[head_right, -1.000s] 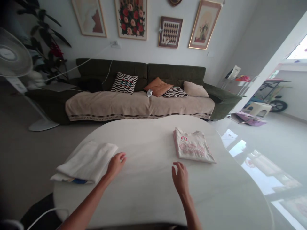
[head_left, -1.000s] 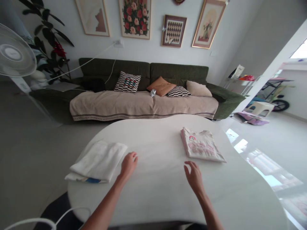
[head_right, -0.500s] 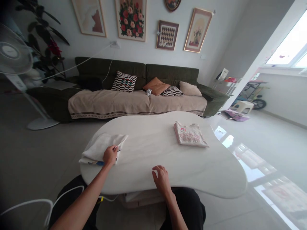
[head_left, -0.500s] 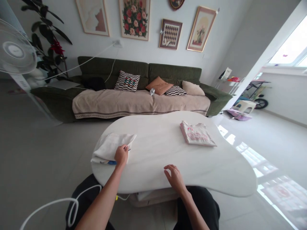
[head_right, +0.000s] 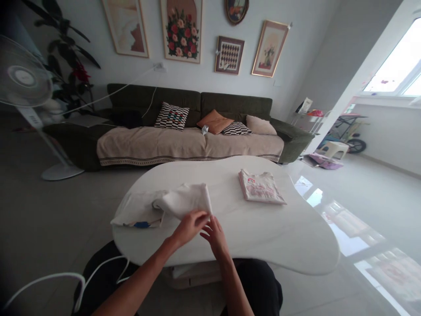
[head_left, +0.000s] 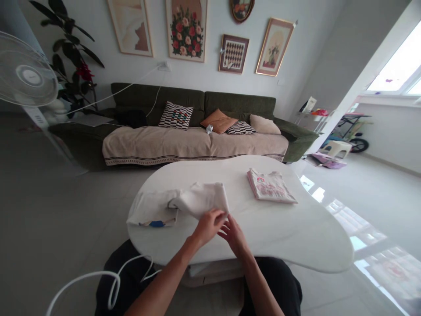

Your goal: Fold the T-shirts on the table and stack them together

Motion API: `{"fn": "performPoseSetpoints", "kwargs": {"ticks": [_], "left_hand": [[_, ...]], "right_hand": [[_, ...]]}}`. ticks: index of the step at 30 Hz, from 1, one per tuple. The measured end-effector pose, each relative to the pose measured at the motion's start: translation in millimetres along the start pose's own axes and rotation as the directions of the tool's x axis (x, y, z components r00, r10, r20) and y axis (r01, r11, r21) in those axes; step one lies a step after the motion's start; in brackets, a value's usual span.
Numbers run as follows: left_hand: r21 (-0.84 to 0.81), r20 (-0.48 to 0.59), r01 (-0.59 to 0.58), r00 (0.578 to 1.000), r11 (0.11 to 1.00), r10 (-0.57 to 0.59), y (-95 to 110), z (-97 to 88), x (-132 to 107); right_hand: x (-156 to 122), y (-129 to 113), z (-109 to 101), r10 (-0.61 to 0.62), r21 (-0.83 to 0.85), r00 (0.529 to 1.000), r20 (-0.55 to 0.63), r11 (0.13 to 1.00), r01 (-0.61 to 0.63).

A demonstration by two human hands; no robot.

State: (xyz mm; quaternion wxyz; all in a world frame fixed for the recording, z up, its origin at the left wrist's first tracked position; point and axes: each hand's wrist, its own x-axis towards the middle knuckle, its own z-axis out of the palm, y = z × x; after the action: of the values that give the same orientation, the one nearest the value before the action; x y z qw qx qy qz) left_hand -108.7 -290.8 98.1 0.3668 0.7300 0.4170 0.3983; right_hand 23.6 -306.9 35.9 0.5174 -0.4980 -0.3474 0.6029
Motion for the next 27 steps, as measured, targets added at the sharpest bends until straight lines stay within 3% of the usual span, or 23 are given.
{"fn": "performPoseSetpoints", "kwargs": {"ticks": [2,3,5,8,12,15,18,20,22,25,27], "left_hand": [[-0.028,0.240,0.031,0.971,0.999,-0.023,-12,17.8,-18],[-0.011,0.291,0.046,0.956,0.999,-0.041,-20,23.7,-27],[0.043,0.297,0.067,0.952,0.997,-0.077,-36,30.2,-42],[0.098,0.253,0.061,0.964,0.993,-0.084,-53,32.4,-50],[0.149,0.157,0.057,0.984,0.987,-0.081,-66,29.2,-41],[0.193,-0.007,0.106,0.994,0.975,-0.107,-74,19.5,-29],[0.208,-0.196,0.153,0.974,0.966,-0.112,-72,3.5,-15],[0.184,-0.212,0.094,0.976,0.978,-0.054,-59,-7.2,-7],[0.156,-0.110,-0.058,0.991,0.986,0.076,-36,-15.1,1],[0.185,0.159,-0.264,0.959,0.947,0.236,0,-20.2,12],[0.260,0.297,-0.298,0.930,0.919,0.217,14,-22.1,19]], "right_hand": [[3,3,-5,0.072,0.082,0.996,-0.055,0.994,-0.067],[3,7,-9,0.088,0.079,0.993,-0.085,0.994,-0.082],[2,17,-19,0.101,0.063,0.987,-0.125,0.994,-0.094],[0,27,-33,0.109,0.086,0.981,-0.159,0.992,-0.096],[8,20,-46,0.084,0.137,0.975,-0.205,0.989,-0.056],[20,4,-54,0.045,0.135,0.974,-0.222,0.991,-0.015],[24,-16,-51,0.003,0.107,0.983,-0.183,0.994,0.017],[16,-32,-42,-0.033,0.056,0.997,-0.070,0.998,0.036],[0,-52,-31,-0.059,-0.070,0.982,0.177,0.995,0.072],[-27,-89,-20,-0.011,-0.270,0.830,0.557,0.943,0.194],[-38,-116,-23,-0.032,-0.314,0.779,0.626,0.904,0.289]]}}
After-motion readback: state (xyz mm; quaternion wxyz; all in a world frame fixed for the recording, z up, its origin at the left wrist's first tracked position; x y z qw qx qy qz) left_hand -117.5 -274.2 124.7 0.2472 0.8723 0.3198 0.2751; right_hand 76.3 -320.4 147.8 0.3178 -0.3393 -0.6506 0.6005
